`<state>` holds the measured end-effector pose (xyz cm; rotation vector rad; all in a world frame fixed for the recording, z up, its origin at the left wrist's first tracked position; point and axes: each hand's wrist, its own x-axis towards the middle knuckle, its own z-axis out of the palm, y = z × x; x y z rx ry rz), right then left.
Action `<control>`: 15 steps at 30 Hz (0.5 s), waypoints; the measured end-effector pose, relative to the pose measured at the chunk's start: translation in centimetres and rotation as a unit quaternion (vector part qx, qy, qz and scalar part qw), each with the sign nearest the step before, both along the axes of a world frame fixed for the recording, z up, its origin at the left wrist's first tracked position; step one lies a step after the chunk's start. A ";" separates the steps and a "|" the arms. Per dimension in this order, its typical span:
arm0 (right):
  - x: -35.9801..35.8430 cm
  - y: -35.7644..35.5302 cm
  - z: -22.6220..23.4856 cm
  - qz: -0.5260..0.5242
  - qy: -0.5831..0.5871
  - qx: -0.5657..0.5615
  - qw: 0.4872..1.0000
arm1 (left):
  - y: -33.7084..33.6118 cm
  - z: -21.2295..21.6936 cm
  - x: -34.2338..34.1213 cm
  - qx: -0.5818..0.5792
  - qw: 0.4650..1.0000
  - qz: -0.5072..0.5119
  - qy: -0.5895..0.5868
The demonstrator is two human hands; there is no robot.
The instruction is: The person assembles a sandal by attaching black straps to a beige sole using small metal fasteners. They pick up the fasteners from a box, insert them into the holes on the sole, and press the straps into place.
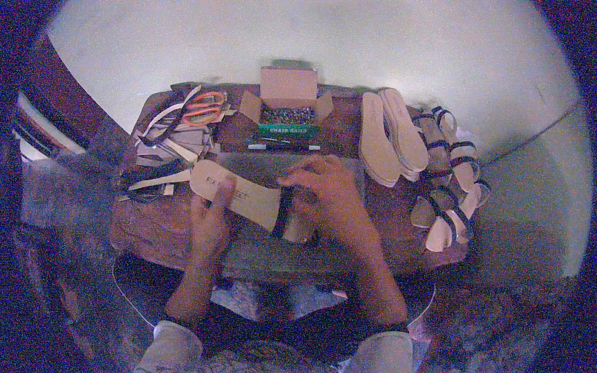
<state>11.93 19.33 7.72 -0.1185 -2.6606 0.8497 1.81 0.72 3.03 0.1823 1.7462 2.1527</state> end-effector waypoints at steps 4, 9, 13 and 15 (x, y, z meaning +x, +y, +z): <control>0.4 -0.2 0.7 0.054 -0.019 0.045 0.997 | 0.0 0.3 0.0 -0.029 0.999 -0.017 0.018; 0.9 -1.2 1.9 0.015 -0.064 0.076 0.995 | 0.0 0.4 0.1 -0.020 1.000 -0.002 -0.015; 1.6 -2.2 3.1 0.043 -0.092 0.057 0.993 | 0.2 0.2 0.0 0.019 0.999 0.011 -0.037; 1.3 -3.0 3.3 0.016 -0.090 0.044 0.995 | 0.2 -0.1 -0.1 0.032 0.999 0.018 -0.027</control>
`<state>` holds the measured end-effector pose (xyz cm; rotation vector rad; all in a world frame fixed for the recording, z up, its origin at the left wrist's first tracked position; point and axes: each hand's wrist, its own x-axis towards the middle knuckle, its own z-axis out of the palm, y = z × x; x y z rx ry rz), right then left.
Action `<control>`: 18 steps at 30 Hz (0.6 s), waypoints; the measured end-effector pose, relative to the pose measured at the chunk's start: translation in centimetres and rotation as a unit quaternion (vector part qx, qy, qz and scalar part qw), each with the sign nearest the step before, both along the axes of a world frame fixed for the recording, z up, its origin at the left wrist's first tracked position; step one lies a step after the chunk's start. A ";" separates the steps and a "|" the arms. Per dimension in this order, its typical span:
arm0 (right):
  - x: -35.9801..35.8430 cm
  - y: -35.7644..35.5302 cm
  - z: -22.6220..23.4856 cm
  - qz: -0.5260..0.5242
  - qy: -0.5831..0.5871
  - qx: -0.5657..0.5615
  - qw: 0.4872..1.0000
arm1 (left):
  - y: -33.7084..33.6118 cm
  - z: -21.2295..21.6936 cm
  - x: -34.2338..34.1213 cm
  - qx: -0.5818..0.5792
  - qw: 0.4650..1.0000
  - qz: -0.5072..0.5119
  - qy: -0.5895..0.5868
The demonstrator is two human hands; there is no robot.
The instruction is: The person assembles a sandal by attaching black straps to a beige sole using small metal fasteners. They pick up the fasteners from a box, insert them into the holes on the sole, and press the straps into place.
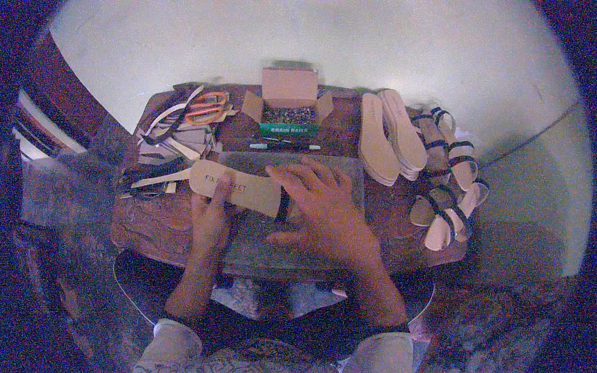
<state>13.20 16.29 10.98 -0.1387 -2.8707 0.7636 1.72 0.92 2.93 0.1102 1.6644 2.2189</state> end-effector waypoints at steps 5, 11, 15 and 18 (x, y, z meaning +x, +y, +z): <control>-0.5 0.0 -0.3 -0.032 -0.014 0.077 0.996 | -0.1 0.2 0.0 0.023 0.999 -0.028 -0.029; -0.5 0.2 -0.7 -0.033 -0.024 0.099 0.994 | 0.1 0.5 0.1 0.031 0.998 -0.016 -0.052; -0.3 0.3 -0.9 -0.072 -0.067 0.105 0.990 | 0.0 0.6 0.1 0.019 0.998 -0.018 -0.061; -0.2 1.5 -0.8 -0.068 -0.129 0.083 0.986 | -0.5 1.1 -0.3 -0.002 0.996 -0.051 -0.069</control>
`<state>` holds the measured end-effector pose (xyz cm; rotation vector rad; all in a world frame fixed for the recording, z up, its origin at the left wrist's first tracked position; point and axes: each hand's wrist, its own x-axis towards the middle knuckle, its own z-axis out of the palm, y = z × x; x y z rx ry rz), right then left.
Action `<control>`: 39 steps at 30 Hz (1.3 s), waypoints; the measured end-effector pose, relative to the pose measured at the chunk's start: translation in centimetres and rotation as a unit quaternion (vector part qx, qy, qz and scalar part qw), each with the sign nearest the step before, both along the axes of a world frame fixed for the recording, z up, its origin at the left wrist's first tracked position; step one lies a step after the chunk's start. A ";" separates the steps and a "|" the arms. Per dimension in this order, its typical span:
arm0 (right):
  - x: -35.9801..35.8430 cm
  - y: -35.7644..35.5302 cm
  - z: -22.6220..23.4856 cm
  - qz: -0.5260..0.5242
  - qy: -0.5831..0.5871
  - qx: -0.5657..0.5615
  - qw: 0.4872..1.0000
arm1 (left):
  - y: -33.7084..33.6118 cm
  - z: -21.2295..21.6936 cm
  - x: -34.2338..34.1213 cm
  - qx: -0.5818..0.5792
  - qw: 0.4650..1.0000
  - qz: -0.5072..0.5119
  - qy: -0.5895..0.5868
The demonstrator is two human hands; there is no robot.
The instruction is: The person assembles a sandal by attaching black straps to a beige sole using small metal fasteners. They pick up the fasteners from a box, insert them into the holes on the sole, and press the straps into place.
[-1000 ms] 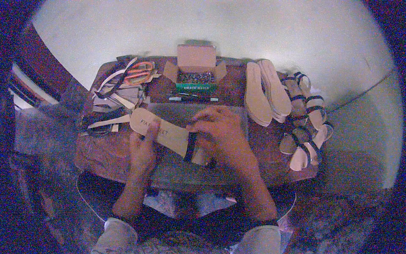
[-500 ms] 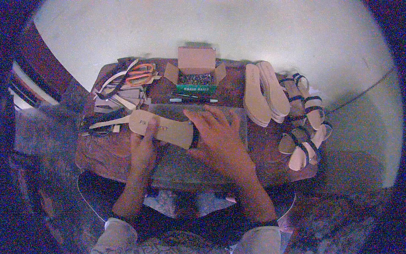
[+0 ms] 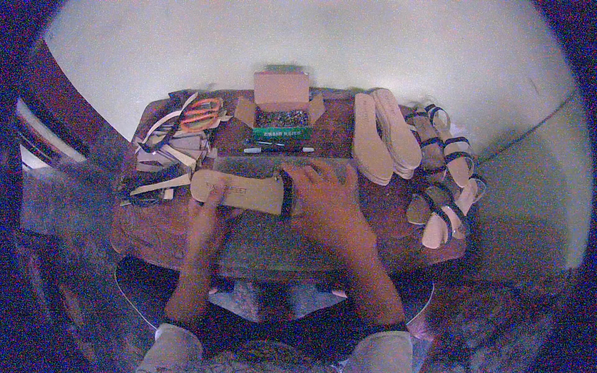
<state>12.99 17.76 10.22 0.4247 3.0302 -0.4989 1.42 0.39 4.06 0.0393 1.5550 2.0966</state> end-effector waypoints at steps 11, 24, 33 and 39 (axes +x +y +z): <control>0.1 0.4 -0.8 -0.003 0.033 0.023 0.999 | -2.4 -0.1 -2.2 -0.057 0.989 -0.133 0.020; -0.8 -1.5 -0.9 0.027 0.128 0.098 0.986 | -4.1 -0.7 -2.1 -0.257 0.890 -0.236 0.294; -5.4 -6.1 -0.6 0.105 0.171 0.021 0.980 | -9.8 2.9 -6.1 -0.422 0.791 -0.095 0.432; -13.3 -10.6 -4.2 0.149 0.179 0.007 0.972 | -15.3 2.8 -9.4 -0.462 0.802 0.016 0.377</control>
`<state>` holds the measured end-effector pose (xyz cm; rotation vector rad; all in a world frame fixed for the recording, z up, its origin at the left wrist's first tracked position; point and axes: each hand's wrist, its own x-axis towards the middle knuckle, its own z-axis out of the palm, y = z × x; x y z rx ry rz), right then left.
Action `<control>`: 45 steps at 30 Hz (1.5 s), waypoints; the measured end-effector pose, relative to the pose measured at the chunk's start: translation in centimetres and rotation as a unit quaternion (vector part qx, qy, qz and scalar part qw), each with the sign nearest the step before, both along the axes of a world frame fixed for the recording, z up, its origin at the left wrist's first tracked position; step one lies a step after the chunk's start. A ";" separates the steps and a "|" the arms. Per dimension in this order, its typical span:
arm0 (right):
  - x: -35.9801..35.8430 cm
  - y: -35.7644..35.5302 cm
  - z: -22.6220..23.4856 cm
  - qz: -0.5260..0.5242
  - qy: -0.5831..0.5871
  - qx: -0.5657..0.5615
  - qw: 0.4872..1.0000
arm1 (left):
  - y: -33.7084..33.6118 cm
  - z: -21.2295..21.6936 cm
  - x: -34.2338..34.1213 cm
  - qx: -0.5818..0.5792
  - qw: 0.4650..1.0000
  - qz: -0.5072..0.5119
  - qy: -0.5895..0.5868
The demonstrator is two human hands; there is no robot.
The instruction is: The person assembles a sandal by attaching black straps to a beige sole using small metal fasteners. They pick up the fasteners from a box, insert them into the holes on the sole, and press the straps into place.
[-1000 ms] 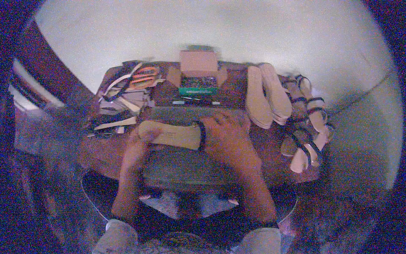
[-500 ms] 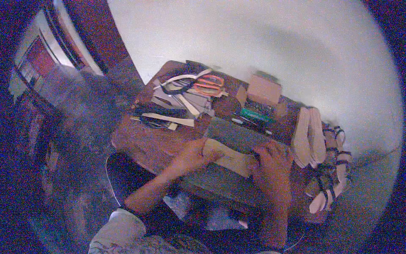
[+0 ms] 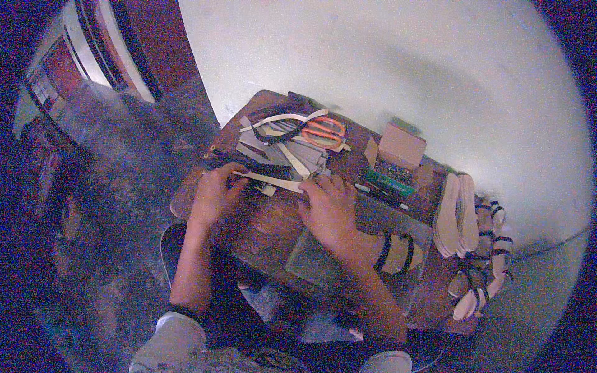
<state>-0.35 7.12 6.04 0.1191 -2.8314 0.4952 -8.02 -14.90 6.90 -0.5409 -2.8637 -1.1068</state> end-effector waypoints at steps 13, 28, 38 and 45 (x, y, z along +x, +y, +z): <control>-1.1 -0.3 0.7 -0.014 0.039 -0.014 0.999 | 1.1 -2.4 -1.2 -0.014 0.997 -0.007 0.075; 6.4 9.8 6.2 -0.110 0.065 -0.442 0.888 | 6.3 -1.1 4.3 0.220 0.911 -0.298 -0.184; 9.7 13.8 6.6 -0.222 0.151 -0.523 0.809 | 8.5 -3.5 5.3 0.108 0.963 -0.237 -0.075; 10.8 13.4 4.7 -0.260 0.162 -0.523 0.796 | 10.2 -3.5 6.9 -0.026 0.967 -0.230 0.109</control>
